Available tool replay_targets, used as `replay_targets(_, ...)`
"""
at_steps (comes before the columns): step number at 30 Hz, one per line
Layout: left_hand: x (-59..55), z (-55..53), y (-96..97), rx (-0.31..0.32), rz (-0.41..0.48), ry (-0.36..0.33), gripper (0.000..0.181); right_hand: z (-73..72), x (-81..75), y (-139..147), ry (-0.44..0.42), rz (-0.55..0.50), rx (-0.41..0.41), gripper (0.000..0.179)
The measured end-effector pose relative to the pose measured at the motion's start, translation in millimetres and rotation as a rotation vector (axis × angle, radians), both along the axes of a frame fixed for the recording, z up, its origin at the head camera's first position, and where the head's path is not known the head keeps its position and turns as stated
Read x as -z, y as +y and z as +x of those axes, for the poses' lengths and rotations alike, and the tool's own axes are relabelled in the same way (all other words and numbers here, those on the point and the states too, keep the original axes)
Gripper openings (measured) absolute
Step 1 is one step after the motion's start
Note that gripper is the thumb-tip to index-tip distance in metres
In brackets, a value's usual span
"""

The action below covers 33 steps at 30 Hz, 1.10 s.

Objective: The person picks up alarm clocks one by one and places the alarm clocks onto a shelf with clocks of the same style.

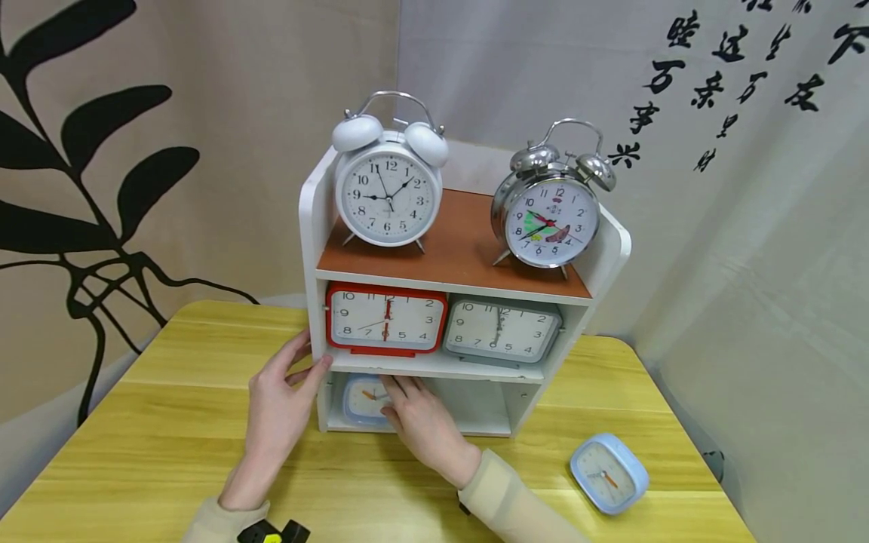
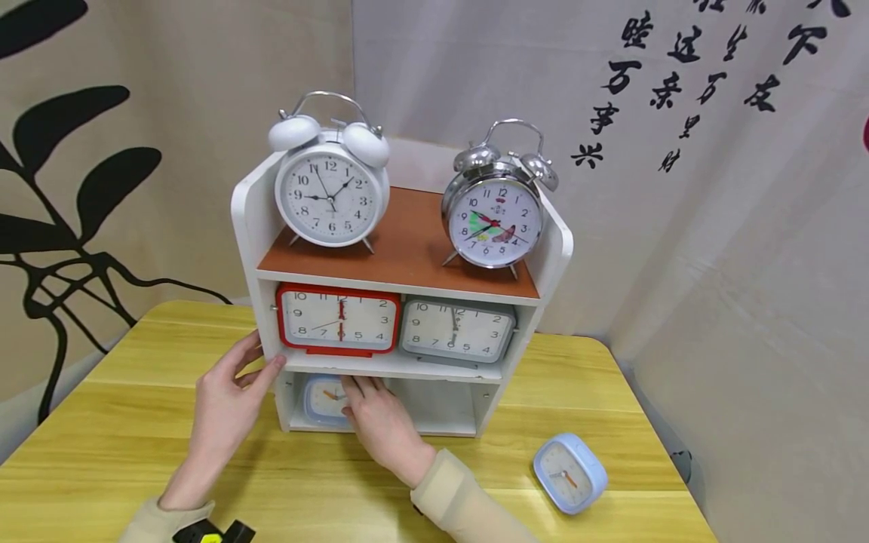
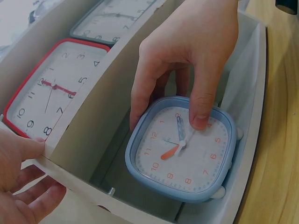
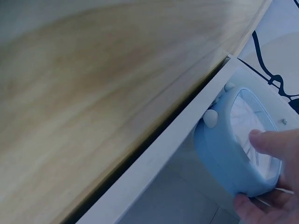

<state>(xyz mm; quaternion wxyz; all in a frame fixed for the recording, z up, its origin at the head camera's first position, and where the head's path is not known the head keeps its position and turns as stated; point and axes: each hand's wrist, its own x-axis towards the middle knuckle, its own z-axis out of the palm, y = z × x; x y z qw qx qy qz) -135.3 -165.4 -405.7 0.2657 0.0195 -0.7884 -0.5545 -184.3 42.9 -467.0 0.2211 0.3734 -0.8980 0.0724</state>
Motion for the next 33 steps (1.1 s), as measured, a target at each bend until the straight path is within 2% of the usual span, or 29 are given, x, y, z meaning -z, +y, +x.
replay_targets(10, 0.5, -0.2, -0.2, -0.001, -0.008, 0.004, 0.047, 4.9, 1.1, 3.1, -0.055, -0.005, -0.015, 0.078)
replay_targets(18, 0.8, -0.4, -0.6, 0.006, -0.008, 0.005, 0.047, 12.6, -2.4, 7.1, -0.074, 0.016, -0.02, 0.084)
replay_targets(24, -0.2, -0.1, -0.7, 0.008, -0.005, -0.001, 0.048, 24.0, -12.0, 14.6, -0.117, 0.069, -0.032, 0.091)
replay_targets(33, 0.0, -0.2, -0.6, 0.006, -0.008, -0.01, 0.048, 43.0, -24.3, 33.7, -0.076, 0.094, -0.086, 0.089)
